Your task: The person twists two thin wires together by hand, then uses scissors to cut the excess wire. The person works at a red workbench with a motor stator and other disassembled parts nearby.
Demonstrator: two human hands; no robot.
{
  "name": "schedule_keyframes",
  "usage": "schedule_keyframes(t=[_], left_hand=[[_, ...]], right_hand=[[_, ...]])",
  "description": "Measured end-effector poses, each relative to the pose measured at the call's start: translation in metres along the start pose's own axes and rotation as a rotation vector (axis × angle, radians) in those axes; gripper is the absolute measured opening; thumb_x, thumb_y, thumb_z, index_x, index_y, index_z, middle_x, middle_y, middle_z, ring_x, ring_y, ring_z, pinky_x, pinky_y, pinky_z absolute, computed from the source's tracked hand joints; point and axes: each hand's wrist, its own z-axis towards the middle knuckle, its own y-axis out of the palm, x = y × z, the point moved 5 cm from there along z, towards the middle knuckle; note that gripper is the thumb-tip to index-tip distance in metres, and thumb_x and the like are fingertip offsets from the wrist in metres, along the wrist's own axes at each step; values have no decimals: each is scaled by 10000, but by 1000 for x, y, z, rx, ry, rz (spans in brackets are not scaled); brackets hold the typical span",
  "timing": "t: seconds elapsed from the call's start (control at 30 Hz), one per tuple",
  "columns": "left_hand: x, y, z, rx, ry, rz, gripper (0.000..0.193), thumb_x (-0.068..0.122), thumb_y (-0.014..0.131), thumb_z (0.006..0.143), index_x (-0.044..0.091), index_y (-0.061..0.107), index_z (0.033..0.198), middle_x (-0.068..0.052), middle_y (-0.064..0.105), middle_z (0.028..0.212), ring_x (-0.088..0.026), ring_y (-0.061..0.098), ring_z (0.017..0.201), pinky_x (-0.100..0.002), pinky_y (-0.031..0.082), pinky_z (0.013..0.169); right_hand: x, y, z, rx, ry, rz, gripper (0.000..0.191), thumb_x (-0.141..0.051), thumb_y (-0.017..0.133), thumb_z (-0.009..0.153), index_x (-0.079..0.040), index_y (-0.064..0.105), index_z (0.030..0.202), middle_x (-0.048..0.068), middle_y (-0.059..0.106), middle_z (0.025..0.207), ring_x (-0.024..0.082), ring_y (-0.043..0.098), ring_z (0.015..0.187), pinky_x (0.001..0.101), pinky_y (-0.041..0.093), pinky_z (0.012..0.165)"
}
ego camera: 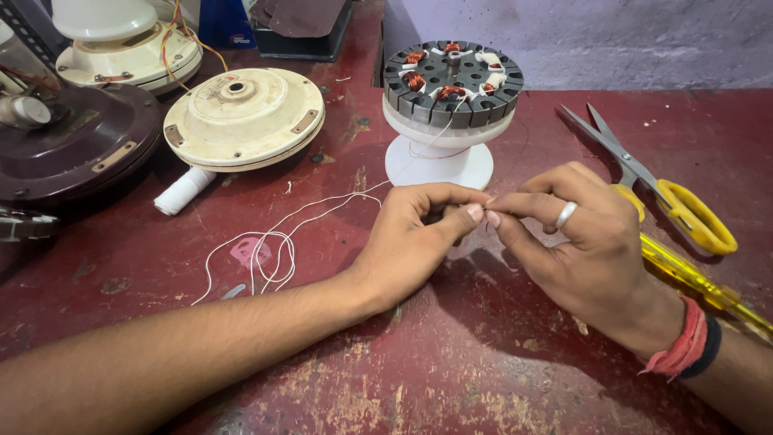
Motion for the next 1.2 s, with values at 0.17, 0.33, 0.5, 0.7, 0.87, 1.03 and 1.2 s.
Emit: schedule_keyframes(t=[0.17,0.33,0.5,0.7,0.87,1.03,1.2], left_hand=[[-3,0,1,-10,7,5,203,101,701,963,-14,753,1122,44,631,759,-23,506,645,-219,409,542],[-4,0,4,8,5,22,182,117,709,958,-11,755,1079,45,661,792,-17,527,682,-213,425,570],[-3,-1,4,6,-10,15,186,143,695,983,-14,758,1061,26,656,781,-31,528,682,-215,429,579],[-1,-4,4,76,-8,85,188,156,700,956,-9,761,1021,19,715,801,-20,582,701,-214,475,596],[6,0,0,106,17,159,187,154,700,952,-20,759,989,0,706,766,-23,575,674,-234,478,569],[24,3,-9,129,152,456,177,153,658,947,4,744,988,-74,730,732,-81,628,627,-280,516,568],[40,8,-16,65,375,614,153,107,635,948,-28,691,995,-165,704,830,-250,703,687,-366,535,630]], right_hand=[[0,0,-2,-1,14,-7,151,-43,798,870,-45,773,1019,64,686,889,165,631,774,297,478,653],[3,0,-2,-17,41,12,146,-57,797,890,-46,777,1035,58,705,882,144,614,746,285,464,636],[7,5,-2,-45,96,57,170,-71,807,852,-35,779,1015,53,711,841,111,571,678,263,435,572],[11,8,-4,-48,136,89,118,-37,784,851,-14,749,961,39,671,805,110,541,651,263,429,567],[10,9,-4,-72,101,58,118,-46,793,833,-8,709,907,44,658,803,119,552,656,270,434,567],[4,7,-2,-73,20,-9,110,-51,788,846,-9,693,879,73,665,823,184,600,711,318,459,607],[-1,7,0,-83,-22,-37,92,-41,750,875,3,682,920,99,663,872,241,624,779,359,486,659]])
